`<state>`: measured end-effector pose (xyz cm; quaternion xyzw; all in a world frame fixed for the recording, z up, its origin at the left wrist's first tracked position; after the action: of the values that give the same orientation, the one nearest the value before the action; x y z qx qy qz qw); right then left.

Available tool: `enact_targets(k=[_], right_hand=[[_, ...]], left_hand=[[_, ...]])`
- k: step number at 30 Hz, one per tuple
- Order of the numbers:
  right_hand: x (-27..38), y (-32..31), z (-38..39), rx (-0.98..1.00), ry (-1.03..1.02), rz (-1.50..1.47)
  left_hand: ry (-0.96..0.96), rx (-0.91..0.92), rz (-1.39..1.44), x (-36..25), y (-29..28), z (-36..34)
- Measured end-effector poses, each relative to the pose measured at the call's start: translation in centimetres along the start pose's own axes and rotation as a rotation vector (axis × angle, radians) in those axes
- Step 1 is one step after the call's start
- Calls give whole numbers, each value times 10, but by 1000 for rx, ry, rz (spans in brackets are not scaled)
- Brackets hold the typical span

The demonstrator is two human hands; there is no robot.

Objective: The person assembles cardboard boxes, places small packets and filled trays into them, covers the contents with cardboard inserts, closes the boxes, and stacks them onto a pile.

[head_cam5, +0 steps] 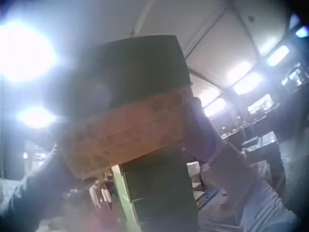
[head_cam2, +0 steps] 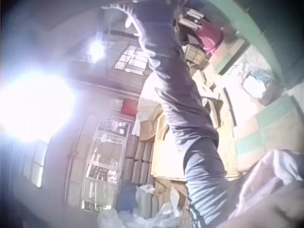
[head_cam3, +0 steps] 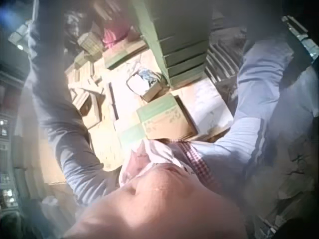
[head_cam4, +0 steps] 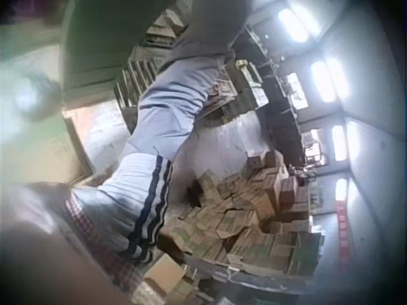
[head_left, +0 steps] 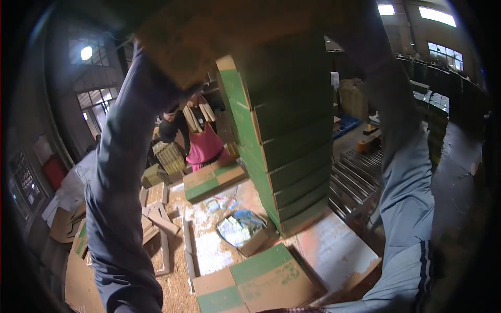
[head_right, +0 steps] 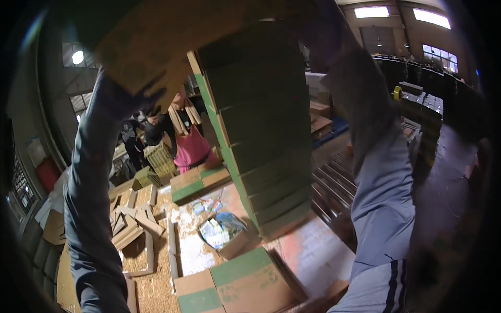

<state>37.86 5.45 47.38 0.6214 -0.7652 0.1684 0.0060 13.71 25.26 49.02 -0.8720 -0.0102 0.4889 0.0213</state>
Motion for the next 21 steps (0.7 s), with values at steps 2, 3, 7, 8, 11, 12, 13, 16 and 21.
enact_targets(k=[2,3,7,8,11,12,13,16,21], right_hand=[[-12,-53,-42,-80,-20,332],[-23,-82,-49,-77,-23,347],[-58,-99,-42,-348,125,334],[-69,-91,-29,-492,400,231],[-98,-117,-23,-402,319,230],[-111,-121,-19,-325,388,180],[-125,-121,-15,-245,415,148],[-106,-152,-18,-286,471,1381],[-142,-162,-10,-249,633,502]], left_hand=[[-55,-190,2,-1,11,-52],[32,-782,-275,2,22,-70],[42,-570,-79,6,-20,-121],[36,-559,-48,15,-28,-123],[11,-497,95,65,-37,-130],[12,-505,123,80,-43,-130],[96,-565,127,92,-52,-129],[130,-710,-27,69,-80,-128],[131,-293,-761,60,-59,-122]])
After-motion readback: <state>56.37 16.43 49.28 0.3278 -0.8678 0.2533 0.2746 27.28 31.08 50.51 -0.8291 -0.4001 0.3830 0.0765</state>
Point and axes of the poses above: each hand's wrist, its own z-axis away from the middle knuckle, its own y-axis out of the palm, x = y × z, the point moved 5 cm from there along -z, towards the middle knuckle, and after that the axes turned 15 degrees about z, right-handed, at the moved point
